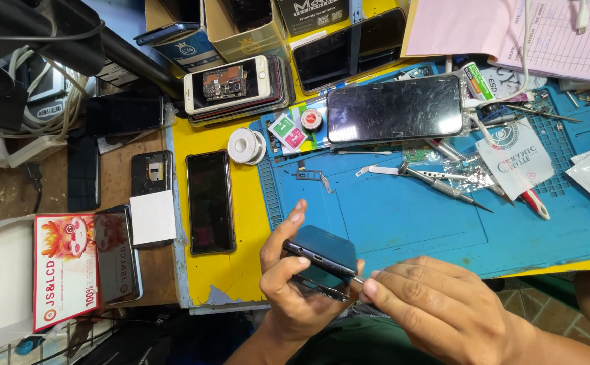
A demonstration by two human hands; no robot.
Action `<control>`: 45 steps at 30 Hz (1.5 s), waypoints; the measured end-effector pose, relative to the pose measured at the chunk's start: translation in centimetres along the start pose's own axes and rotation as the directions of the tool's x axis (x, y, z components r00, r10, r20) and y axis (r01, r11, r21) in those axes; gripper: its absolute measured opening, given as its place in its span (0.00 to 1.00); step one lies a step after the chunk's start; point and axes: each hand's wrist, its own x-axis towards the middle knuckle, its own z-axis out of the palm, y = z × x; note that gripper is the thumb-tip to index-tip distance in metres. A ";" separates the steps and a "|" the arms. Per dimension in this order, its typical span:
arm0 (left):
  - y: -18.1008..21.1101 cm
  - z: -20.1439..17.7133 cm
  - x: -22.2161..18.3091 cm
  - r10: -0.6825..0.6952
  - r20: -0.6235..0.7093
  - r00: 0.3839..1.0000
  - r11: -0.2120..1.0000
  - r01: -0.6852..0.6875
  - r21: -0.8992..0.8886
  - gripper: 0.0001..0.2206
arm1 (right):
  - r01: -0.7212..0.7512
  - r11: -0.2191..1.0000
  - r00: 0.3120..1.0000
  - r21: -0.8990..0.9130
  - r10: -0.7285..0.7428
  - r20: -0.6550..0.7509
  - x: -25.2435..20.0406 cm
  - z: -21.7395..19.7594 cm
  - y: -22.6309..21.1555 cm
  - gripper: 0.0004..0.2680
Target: Using a plastic card and metal pry tool to separate the housing of a mobile phone.
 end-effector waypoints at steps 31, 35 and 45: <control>-0.4 0.3 -0.9 0.019 0.020 1.000 1.000 -0.019 -0.013 0.28 | 0.073 0.900 0.939 -0.430 0.084 0.334 -3.1 -0.7 -0.3 0.15; -0.3 0.1 -0.9 0.016 0.067 0.998 0.999 -0.014 -0.035 0.28 | -0.129 0.956 0.967 -0.264 0.180 0.181 -2.7 -0.1 -0.3 0.13; -0.4 0.5 -0.4 0.018 0.037 0.999 1.000 -0.017 -0.013 0.27 | -0.335 0.896 0.885 -0.290 0.405 0.230 -1.6 -0.4 0.1 0.06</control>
